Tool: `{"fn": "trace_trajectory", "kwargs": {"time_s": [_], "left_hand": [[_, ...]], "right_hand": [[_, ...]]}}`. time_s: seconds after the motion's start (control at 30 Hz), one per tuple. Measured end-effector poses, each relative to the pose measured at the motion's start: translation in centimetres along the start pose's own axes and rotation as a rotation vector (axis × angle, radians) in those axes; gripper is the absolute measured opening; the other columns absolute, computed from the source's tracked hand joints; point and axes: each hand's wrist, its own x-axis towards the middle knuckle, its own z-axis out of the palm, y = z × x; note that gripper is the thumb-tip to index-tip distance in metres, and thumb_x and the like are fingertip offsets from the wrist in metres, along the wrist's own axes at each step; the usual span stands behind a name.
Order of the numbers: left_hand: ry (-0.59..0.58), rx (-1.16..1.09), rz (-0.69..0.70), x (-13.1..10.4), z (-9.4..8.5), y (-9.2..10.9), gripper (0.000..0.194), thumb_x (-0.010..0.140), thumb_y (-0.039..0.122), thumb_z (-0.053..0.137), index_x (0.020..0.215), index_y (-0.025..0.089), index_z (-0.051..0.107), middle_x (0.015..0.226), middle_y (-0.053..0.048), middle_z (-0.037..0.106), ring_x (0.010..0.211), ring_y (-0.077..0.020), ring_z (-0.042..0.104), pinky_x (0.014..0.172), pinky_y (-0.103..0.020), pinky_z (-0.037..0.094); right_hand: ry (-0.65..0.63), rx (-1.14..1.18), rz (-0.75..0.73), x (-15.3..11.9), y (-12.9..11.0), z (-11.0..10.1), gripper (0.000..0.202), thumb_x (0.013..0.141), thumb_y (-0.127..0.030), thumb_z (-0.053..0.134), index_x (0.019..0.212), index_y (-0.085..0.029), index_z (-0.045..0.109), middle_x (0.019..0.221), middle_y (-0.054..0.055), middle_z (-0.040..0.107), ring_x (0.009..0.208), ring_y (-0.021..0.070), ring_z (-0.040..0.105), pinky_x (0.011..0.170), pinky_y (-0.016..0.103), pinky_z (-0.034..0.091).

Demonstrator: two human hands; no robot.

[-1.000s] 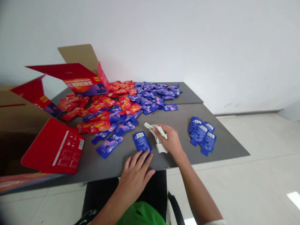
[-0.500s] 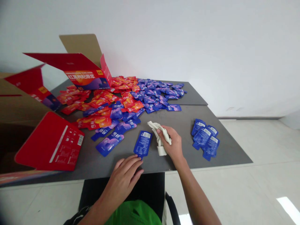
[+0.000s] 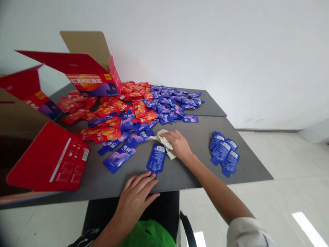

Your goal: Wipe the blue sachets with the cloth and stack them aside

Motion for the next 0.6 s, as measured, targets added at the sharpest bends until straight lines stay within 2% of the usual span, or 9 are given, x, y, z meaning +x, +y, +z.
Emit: {"fn": "trace_trajectory", "kwargs": {"time_s": [0.1, 0.17, 0.23, 0.3, 0.4, 0.5, 0.6], "left_hand": [[-0.009, -0.010, -0.005, 0.1, 0.0, 0.0, 0.030, 0.093, 0.032, 0.076, 0.121, 0.024, 0.068, 0.129, -0.002, 0.074, 0.122, -0.0259, 0.067, 0.098, -0.043, 0.048], [-0.014, -0.009, -0.020, 0.1, 0.0, 0.1, 0.031, 0.092, 0.032, 0.078, 0.120, 0.024, 0.069, 0.126, -0.002, 0.076, 0.118, -0.0264, 0.068, 0.097, -0.044, 0.048], [-0.020, -0.005, -0.038, 0.2, 0.0, 0.0, 0.030, 0.092, 0.032, 0.077, 0.120, 0.024, 0.069, 0.122, -0.002, 0.077, 0.113, -0.0265, 0.069, 0.096, -0.045, 0.048], [-0.018, -0.011, -0.038, 0.1, -0.1, 0.0, 0.027, 0.094, 0.032, 0.075, 0.120, 0.024, 0.069, 0.122, -0.002, 0.077, 0.113, -0.0262, 0.069, 0.096, -0.045, 0.047], [-0.013, -0.032, -0.020, 0.1, -0.1, -0.1, 0.027, 0.095, 0.032, 0.074, 0.120, 0.024, 0.068, 0.128, -0.002, 0.075, 0.121, -0.0255, 0.067, 0.098, -0.044, 0.046], [-0.006, -0.035, -0.025, 0.1, -0.1, -0.1, 0.027, 0.094, 0.032, 0.075, 0.119, 0.024, 0.069, 0.128, -0.001, 0.075, 0.120, -0.0253, 0.067, 0.096, -0.044, 0.047], [-0.001, -0.033, -0.027, 0.2, -0.2, -0.1, 0.027, 0.094, 0.033, 0.075, 0.119, 0.025, 0.070, 0.127, 0.000, 0.075, 0.118, -0.0249, 0.068, 0.095, -0.043, 0.048]], "right_hand": [[0.055, 0.096, -0.043, -1.5, -2.6, -0.9, 0.034, 0.103, -0.029, 0.062, 0.136, -0.024, 0.064, 0.130, 0.011, 0.072, 0.111, 0.0265, 0.066, 0.093, 0.042, 0.051], [-0.055, 0.165, -0.139, -3.3, -4.9, -1.0, 0.036, 0.104, -0.030, 0.060, 0.140, -0.026, 0.061, 0.132, 0.010, 0.071, 0.110, 0.0250, 0.066, 0.093, 0.040, 0.052], [-0.163, 0.220, -0.217, -4.6, -6.2, -0.6, 0.035, 0.105, -0.029, 0.057, 0.140, -0.026, 0.061, 0.130, 0.009, 0.072, 0.107, 0.0232, 0.066, 0.092, 0.038, 0.054], [-0.195, 0.237, -0.220, -4.8, -5.7, 0.1, 0.033, 0.105, -0.028, 0.058, 0.137, -0.024, 0.063, 0.127, 0.010, 0.073, 0.107, 0.0228, 0.066, 0.092, 0.037, 0.054], [-0.122, 0.170, -0.113, -3.1, -2.4, 0.9, 0.031, 0.102, -0.030, 0.063, 0.131, -0.021, 0.067, 0.125, 0.011, 0.073, 0.106, 0.0244, 0.066, 0.091, 0.039, 0.053], [-0.046, 0.078, -0.030, -0.8, 0.5, 0.5, 0.028, 0.101, -0.032, 0.065, 0.125, -0.020, 0.070, 0.118, 0.012, 0.075, 0.098, 0.0258, 0.067, 0.087, 0.041, 0.053], [0.024, 0.084, -0.018, -0.7, -0.3, -0.8, 0.030, 0.101, -0.032, 0.064, 0.129, -0.023, 0.068, 0.122, 0.011, 0.075, 0.103, 0.0263, 0.067, 0.090, 0.041, 0.053]]}}
